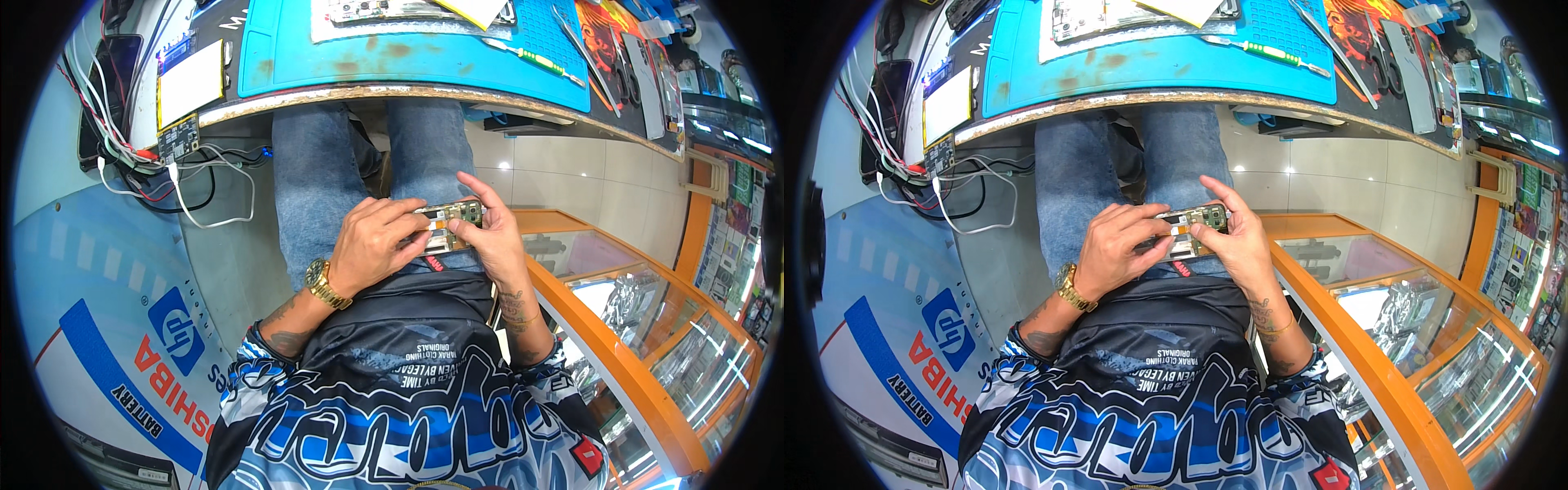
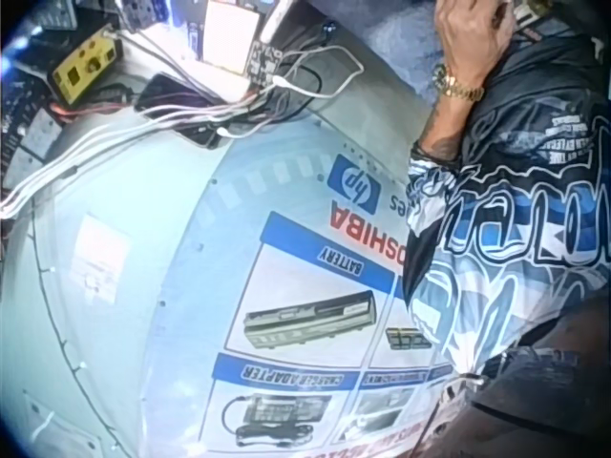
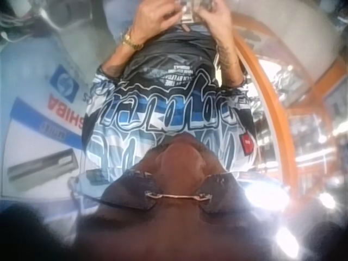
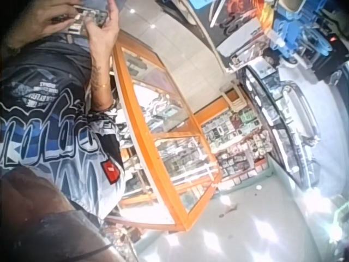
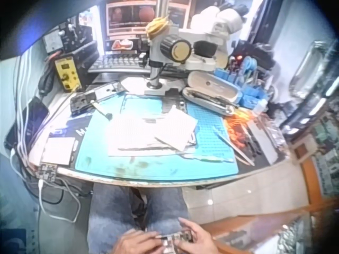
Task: The person disassembles a mobile phone by hand to remove the internal battery and then tests a new screen assembly by connecting it to the phone's logic board and a power supply unit.
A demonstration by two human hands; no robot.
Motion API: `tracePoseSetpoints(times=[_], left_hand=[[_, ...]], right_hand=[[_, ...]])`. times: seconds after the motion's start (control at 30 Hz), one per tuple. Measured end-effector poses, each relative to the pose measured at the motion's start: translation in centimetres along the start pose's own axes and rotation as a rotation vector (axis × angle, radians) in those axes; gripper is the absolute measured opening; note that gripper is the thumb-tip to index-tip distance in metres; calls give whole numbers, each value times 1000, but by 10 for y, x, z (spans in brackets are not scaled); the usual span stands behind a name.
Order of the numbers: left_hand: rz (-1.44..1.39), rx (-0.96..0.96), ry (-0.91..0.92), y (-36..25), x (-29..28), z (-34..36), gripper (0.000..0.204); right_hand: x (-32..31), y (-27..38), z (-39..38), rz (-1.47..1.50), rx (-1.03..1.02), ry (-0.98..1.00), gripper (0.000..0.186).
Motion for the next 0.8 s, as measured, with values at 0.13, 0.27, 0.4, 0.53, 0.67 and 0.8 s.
tracePoseSetpoints(times=[0.13, 0.27, 0.4, 0.53, 0.67, 0.8], left_hand=[[-12, -14, 11, 1, 1, 0, 16], [-26, -29, 13, 1, 1, 1, 16], [-38, -56, 23, 2, 1, 0, 16], [-53, -66, 14, 3, 0, -1, 16], [-52, -72, 22, 3, 1, -2, 16], [-47, -81, 24, 3, 0, -2, 17]], right_hand=[[0, 0, 0, 1, 3, 19, 68], [0, 0, 0, -5, 2, 12, 70], [0, -3, 0, 1, 9, -8, 71], [1, -3, -1, -3, 28, -27, 70], [1, -4, 0, -13, 3, -28, 69], [1, -5, -1, -18, 3, -25, 69]])
Point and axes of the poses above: each hand's wrist, its own z-axis towards the middle knuckle, its own x-axis out of the palm, y = z × x, the point moved 6 cm from there along z, towards the middle knuckle, and after that the axes turned 4 degrees about -z, right-handed, at the moved point
